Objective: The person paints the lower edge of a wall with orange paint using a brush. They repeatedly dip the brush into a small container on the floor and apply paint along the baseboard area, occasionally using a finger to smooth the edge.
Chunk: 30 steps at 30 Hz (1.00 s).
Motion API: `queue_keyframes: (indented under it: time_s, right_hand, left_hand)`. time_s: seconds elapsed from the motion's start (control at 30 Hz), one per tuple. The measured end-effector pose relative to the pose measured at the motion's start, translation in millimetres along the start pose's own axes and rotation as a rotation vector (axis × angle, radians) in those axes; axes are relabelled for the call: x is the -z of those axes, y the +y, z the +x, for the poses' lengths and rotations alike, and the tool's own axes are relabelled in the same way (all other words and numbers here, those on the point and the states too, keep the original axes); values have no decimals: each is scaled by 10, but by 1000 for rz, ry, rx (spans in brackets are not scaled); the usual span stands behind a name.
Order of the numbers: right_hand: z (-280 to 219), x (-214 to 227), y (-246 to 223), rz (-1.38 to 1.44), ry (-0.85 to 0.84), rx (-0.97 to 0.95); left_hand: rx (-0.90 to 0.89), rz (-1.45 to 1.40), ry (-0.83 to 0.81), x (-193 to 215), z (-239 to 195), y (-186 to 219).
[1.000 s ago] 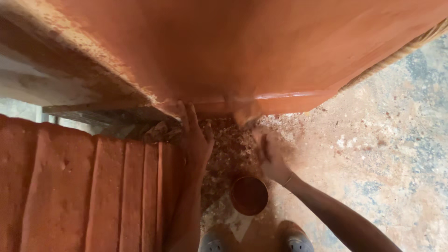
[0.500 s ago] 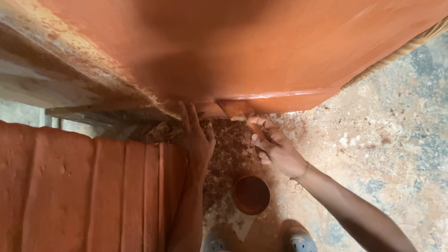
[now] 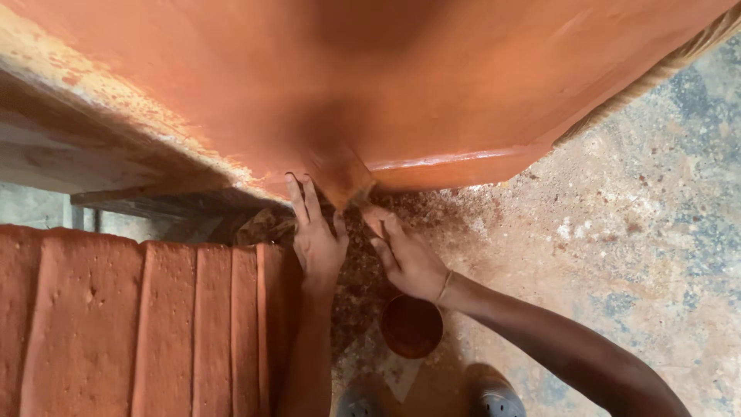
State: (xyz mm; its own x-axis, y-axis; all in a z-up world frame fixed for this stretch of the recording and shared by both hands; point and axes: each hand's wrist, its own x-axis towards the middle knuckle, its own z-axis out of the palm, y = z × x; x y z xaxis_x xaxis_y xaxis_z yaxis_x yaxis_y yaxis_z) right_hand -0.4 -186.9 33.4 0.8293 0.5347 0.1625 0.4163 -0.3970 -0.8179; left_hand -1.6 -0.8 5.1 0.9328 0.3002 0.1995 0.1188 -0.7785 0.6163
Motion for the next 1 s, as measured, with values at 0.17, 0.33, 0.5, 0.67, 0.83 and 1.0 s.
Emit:
queue_keyframes:
  time_s: [0.17,0.33,0.5,0.67,0.83,1.0]
  right_hand:
    - [-429,-59,845,-24,-2,-98]
    - [-1201,266,1495,498,226,-679]
    - [-1547,592,1705,1201,722,-455]
    - [-1169,481,1627,1275,717,-556]
    - [-970,-29,1319,504,328,-648]
    - [-963,-178,973,399,-80,-368]
  left_hand:
    - [72,57,-57,24,45,21]
    - [-28,32,8,-31,16,-22]
    - [-10,89,-9,-52,30,-11]
    - [-5,72,-16,-14,40,58]
    - [101,64,-89,16,21,99]
    - [-185,25,-135,-29,-267,185]
